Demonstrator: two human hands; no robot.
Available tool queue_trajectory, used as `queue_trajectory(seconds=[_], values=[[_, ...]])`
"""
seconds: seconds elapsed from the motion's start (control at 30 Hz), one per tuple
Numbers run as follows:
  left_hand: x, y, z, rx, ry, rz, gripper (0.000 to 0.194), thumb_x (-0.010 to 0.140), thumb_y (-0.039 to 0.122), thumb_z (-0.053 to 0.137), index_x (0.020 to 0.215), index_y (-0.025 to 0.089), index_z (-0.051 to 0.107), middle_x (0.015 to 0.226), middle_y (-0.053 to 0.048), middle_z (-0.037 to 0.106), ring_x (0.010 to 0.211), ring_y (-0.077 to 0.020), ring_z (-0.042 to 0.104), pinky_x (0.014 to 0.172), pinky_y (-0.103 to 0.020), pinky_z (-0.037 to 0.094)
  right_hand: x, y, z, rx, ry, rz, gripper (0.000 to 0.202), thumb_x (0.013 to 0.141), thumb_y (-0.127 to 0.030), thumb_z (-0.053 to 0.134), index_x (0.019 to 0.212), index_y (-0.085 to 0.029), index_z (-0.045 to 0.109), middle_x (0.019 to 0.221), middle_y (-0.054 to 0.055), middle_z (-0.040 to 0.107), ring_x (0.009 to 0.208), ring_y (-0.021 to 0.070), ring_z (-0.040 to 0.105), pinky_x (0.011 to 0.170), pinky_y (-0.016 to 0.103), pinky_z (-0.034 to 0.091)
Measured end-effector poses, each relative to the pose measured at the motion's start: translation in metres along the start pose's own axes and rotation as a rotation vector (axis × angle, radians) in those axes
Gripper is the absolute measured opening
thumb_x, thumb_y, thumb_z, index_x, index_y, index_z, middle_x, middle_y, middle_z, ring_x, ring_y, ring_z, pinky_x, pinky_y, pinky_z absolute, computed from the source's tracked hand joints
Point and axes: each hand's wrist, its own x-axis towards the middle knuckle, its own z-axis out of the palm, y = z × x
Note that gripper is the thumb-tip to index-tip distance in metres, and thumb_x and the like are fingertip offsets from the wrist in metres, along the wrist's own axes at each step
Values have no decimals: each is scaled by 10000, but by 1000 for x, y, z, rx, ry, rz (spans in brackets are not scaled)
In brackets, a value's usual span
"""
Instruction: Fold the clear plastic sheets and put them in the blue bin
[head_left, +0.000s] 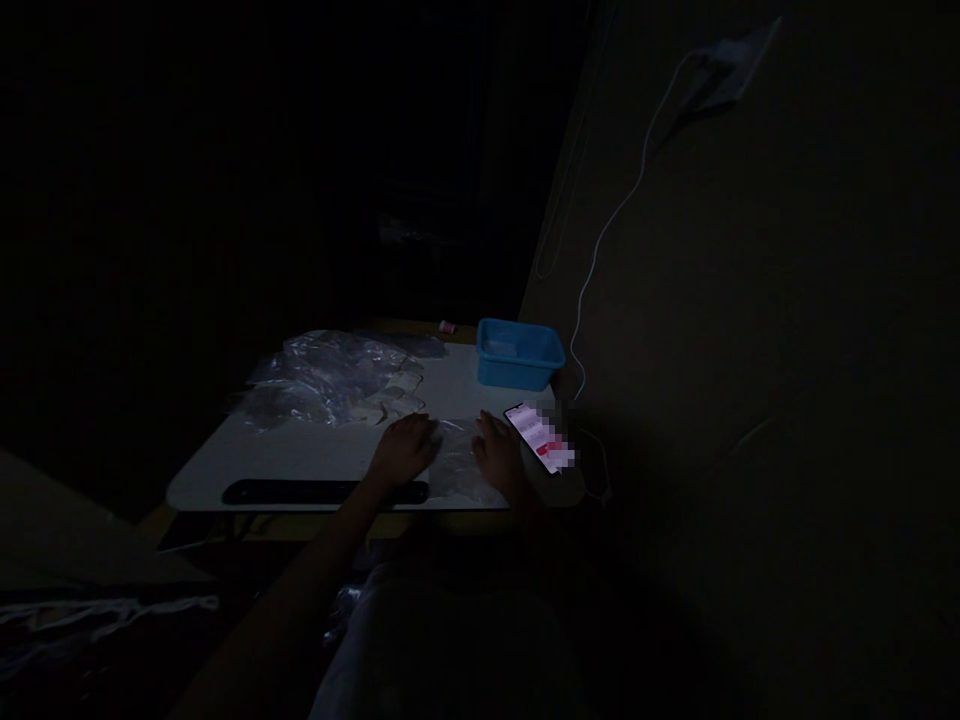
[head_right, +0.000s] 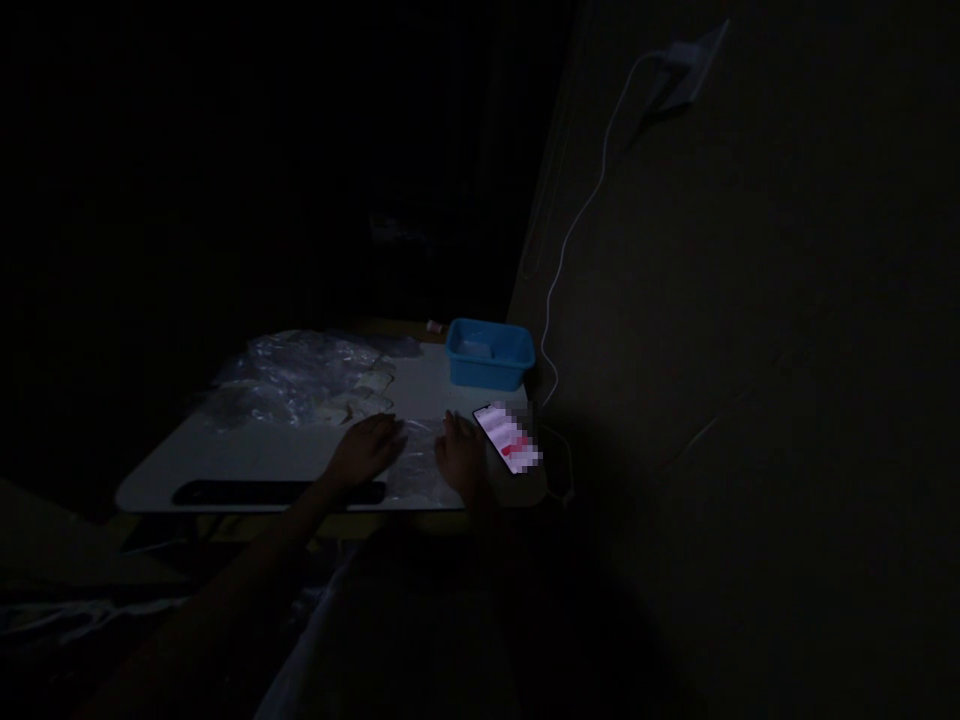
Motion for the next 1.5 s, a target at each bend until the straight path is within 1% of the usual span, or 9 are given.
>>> queue_trajectory(seconds=[0.13, 0.27, 0.43, 0.6, 0.8, 1.03, 1.27, 1.43, 1.5], values=[[1, 2, -1, 4, 13, 2, 377, 871, 347, 306, 1099, 181, 555, 1138, -94, 582, 1082, -211, 505, 924, -390, 395, 0, 0, -1, 11, 0, -1, 453, 836, -242, 401, 1273, -125, 373, 1243, 118, 512, 1156, 194, 420, 965, 367, 278], [0, 0, 4, 41, -7, -3, 358, 837, 304, 368, 1096, 160, 568, 1182, -123, 554, 1110, -237, 486, 926, -407, 390, -1, 0, 1, 8, 18, -6, 444, 838, -239, 393, 1265, -116, 384, 1246, 123, 508, 1152, 195, 425, 965, 364, 279], [-1, -1, 5, 59, -2, -10, 350, 829, 309, 378, 1094, 184, 568, 1187, -101, 553, 1110, -227, 486, 929, -400, 388, 0, 1, 3, -19, 41, 72, 480, 829, -235, 392, 1286, -93, 352, 1245, 155, 500, 1142, 224, 430, 946, 387, 300], [0, -1, 4, 69, -15, -7, 359, 831, 316, 377, 1100, 174, 567, 1194, -112, 547, 1105, -235, 489, 921, -397, 392, 0, 1, 1, -14, 48, 105, 483, 829, -237, 386, 1283, -75, 355, 1243, 164, 498, 1150, 235, 421, 933, 385, 313], [0, -2, 6, 49, -10, -19, 354, 825, 319, 386, 1103, 190, 564, 1194, -102, 549, 1104, -237, 491, 923, -410, 390, 0, 1, 1, 29, 35, -2, 495, 817, -217, 402, 1298, -115, 341, 1188, 110, 556, 1155, 193, 421, 973, 358, 272], [0, -1, 5, 30, 3, -2, 353, 824, 312, 386, 1092, 174, 570, 1182, -111, 555, 1102, -239, 490, 927, -404, 387, 1, 0, 0, -21, 45, 128, 491, 807, -204, 390, 1280, -77, 364, 1252, 161, 491, 1163, 238, 412, 932, 381, 314], [0, -1, 5, 65, -23, -6, 361, 829, 312, 382, 1104, 167, 566, 1197, -117, 543, 1114, -241, 482, 930, -396, 383, -1, -2, -3, 65, 21, 28, 543, 798, -212, 416, 1316, -92, 306, 1166, 104, 573, 1146, 209, 429, 979, 359, 271], [0, 0, 3, 56, -15, -12, 355, 828, 311, 385, 1096, 172, 571, 1185, -111, 553, 1106, -234, 489, 933, -393, 383, 0, 0, 1, -2, 52, 141, 522, 805, -200, 394, 1305, -67, 320, 1234, 163, 505, 1185, 224, 394, 946, 369, 299], [0, 0, 3, 55, -23, -8, 353, 824, 308, 391, 1096, 171, 570, 1182, -109, 556, 1104, -230, 492, 935, -389, 383, 0, 0, 1, -3, 52, 151, 522, 802, -199, 396, 1302, -65, 327, 1246, 165, 493, 1187, 226, 392, 944, 364, 301]])
